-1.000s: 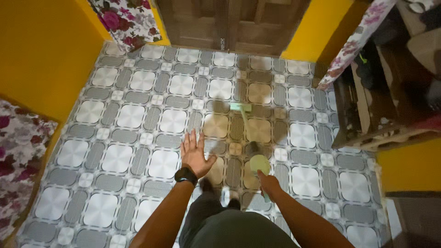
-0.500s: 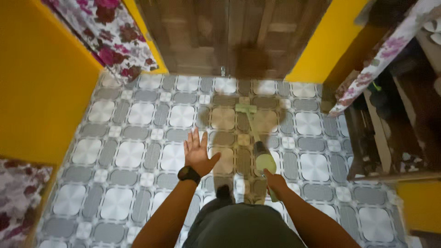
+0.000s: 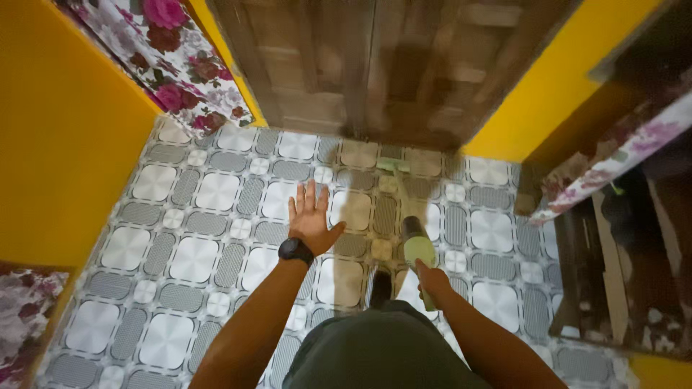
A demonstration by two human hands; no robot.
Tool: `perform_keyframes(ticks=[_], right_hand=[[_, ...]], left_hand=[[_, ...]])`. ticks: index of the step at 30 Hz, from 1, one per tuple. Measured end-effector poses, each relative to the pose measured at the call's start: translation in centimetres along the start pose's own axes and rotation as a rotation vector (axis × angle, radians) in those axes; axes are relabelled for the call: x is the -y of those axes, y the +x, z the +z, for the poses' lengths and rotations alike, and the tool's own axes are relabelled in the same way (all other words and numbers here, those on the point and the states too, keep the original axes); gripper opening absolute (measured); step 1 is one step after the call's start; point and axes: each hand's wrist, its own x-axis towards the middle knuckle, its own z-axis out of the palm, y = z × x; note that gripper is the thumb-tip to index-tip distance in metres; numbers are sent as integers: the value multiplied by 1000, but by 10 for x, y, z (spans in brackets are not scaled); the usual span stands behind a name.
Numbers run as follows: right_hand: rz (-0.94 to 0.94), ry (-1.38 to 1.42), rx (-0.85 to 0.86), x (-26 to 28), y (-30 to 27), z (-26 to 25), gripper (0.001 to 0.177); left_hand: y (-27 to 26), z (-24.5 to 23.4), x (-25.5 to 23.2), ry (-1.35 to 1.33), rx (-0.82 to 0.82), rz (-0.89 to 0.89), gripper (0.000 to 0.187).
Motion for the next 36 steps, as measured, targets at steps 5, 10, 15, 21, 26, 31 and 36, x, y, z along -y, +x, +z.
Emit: perform_keyframes(ticks=[5, 10, 15, 21, 26, 31, 36], right_hand=[[3, 8, 3, 44, 32, -11, 60], [3, 11, 15, 69, 50, -15, 61], [-42, 30, 76, 86, 64, -14, 67], [-46, -15, 11, 94, 76, -12, 64], [-7, -58, 35, 101, 76, -8, 71], [-62, -90, -1, 100, 66, 1, 64], [-155, -160, -7, 82, 53, 0, 73]], left_hand=[[64, -14, -15, 44, 16, -3, 101], [91, -11, -28, 37, 7, -31, 100], [104, -2, -36, 29, 0, -46, 100], [99, -3, -31, -21, -25, -74, 100], [92, -7, -24, -4, -36, -71, 102], [64, -10, -17, -13, -33, -71, 102], [24, -16, -5, -20, -41, -25, 102]])
